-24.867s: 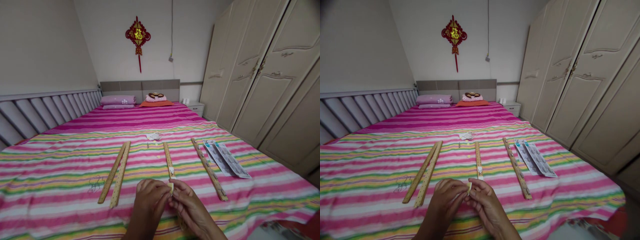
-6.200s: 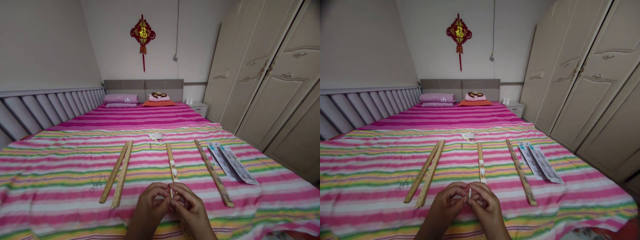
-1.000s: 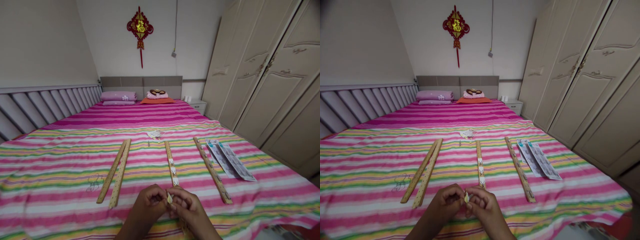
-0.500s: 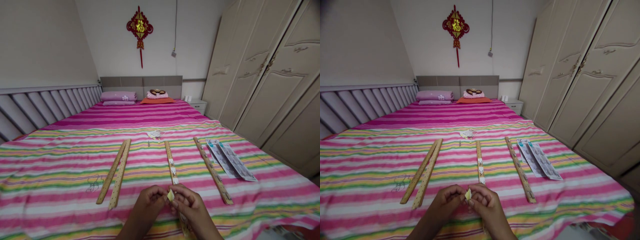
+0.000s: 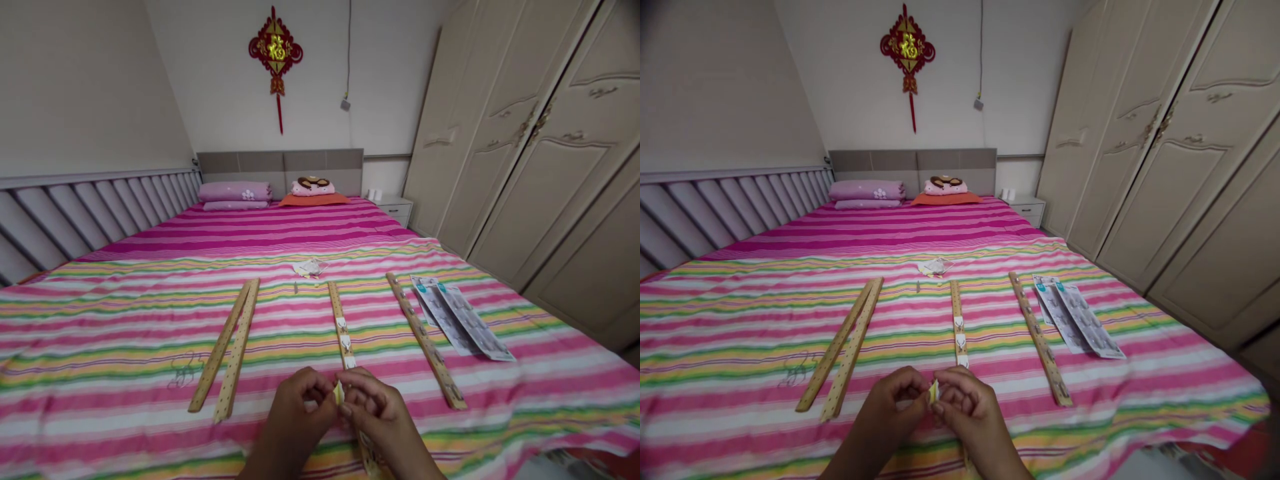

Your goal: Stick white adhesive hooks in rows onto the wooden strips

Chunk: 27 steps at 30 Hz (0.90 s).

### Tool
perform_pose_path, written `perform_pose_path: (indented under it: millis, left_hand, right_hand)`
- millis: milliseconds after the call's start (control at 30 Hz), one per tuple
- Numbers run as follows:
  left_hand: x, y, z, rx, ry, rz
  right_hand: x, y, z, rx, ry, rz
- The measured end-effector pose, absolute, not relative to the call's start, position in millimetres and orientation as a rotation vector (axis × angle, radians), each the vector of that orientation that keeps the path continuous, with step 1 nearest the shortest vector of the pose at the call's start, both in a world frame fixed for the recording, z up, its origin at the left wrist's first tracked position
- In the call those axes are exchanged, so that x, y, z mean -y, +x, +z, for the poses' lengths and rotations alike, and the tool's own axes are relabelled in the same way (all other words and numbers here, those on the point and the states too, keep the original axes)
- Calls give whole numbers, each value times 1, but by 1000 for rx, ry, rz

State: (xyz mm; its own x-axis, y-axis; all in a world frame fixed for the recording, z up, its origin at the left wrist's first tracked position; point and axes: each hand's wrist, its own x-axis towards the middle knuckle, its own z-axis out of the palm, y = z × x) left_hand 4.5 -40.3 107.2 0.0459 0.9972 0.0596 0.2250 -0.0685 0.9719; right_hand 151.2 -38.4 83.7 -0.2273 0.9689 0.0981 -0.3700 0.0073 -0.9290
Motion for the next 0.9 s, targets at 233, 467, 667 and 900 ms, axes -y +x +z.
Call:
perform_pose_path:
  millis: [233,467,667,900]
  left_hand:
    - [25,-1,104,-1237,1310,1021]
    - [-11,-17,104,-1270,1224,1131]
    - [-93,-33,93,-1272,1316,1119]
    - [-201,-44,73,-1490,1387,1065]
  right_hand:
    - [35,151,83,941,-747,1638]
    - [15,164,75,671,-746,1670]
    - [-3,179,69,637,-720,1637]
    - [-12,187,72,588,-778,1648]
